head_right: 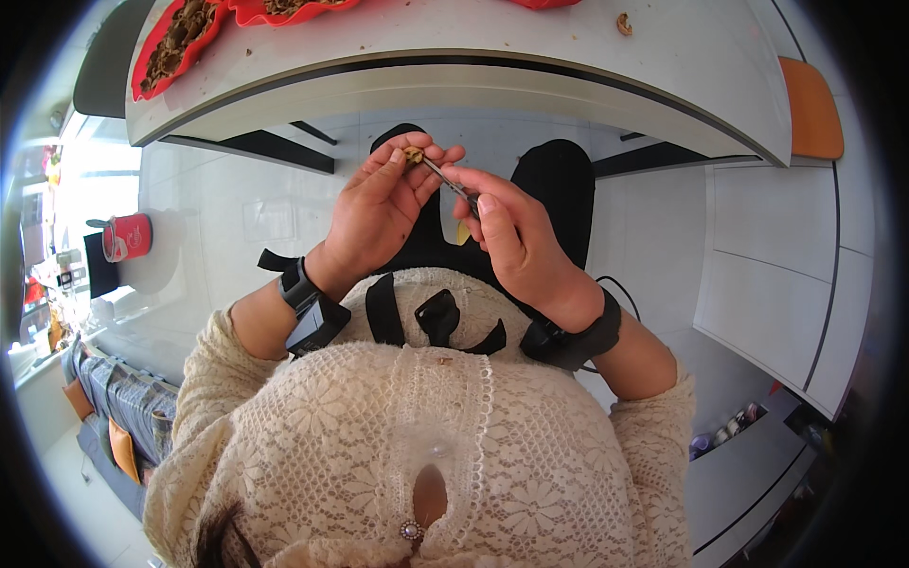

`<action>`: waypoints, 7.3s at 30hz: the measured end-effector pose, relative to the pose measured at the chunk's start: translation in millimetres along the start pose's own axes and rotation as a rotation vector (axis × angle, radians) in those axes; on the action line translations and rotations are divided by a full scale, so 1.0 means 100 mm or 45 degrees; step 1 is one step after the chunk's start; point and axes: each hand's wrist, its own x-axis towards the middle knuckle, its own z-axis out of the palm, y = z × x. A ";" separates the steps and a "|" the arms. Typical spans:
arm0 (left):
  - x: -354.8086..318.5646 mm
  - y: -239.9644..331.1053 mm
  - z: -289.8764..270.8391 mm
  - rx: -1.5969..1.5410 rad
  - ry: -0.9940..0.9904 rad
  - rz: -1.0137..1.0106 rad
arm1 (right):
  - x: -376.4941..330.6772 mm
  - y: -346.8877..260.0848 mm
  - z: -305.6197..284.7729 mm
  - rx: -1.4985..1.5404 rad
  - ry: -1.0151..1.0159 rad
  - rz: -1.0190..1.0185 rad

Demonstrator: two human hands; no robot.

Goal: The person sits at a table and uses scissors to crack open nut shells, then removes the kernels and places them into a red bowl. Shells are discarded into a separate red bowl. The process is repeated for multiple nuts.

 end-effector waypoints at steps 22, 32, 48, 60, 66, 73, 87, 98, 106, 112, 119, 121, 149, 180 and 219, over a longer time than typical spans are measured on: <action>0.00 0.06 -0.05 -0.162 -0.027 -0.177 | 0.01 -0.04 -0.09 -0.194 -0.089 -0.106; 0.01 0.15 -0.01 -0.077 -0.021 -0.185 | 0.00 -0.06 -0.11 0.038 -0.060 0.031; -0.02 0.13 -0.11 -0.028 -0.028 -0.365 | 0.00 -0.11 -0.10 -0.099 -0.096 -0.022; 0.01 0.04 -0.14 -0.037 -0.125 -0.231 | -0.01 -0.18 -0.13 -0.136 -0.029 -0.024; 0.06 0.03 -0.02 0.013 -0.109 -0.197 | -0.02 -0.25 -0.21 -0.175 -0.031 -0.041; 0.11 0.02 0.06 0.082 -0.046 -0.189 | -0.04 -0.32 -0.29 -0.171 -0.008 0.003; 0.08 0.12 -0.01 0.313 -0.053 0.021 | 0.21 -0.60 -0.03 -0.560 0.000 -0.157; 0.03 0.28 0.21 0.346 0.030 0.152 | 0.12 -0.63 0.05 -0.357 0.017 -0.249; 0.08 0.40 0.50 0.591 0.206 0.367 | 0.09 -0.84 0.05 -0.403 0.027 -0.540; 0.12 0.50 0.80 0.461 0.175 0.251 | 0.07 -0.94 -0.19 -0.220 0.004 -0.456; 0.19 0.53 0.89 0.549 0.127 0.274 | 0.12 -1.00 -0.27 -0.349 0.129 -0.733; 0.17 0.55 0.88 0.722 0.118 0.343 | 0.10 -1.02 -0.25 -0.403 0.118 -0.767; 0.44 0.92 0.77 -0.078 -0.162 -0.351 | 0.48 -1.16 -0.47 0.120 -0.078 -0.028; 0.39 0.80 0.64 0.277 -0.148 -0.049 | 0.46 -1.06 -0.37 0.068 -0.009 -0.008; 0.28 0.64 0.70 0.232 -0.096 0.117 | 0.38 -0.90 -0.27 -0.029 0.010 -0.226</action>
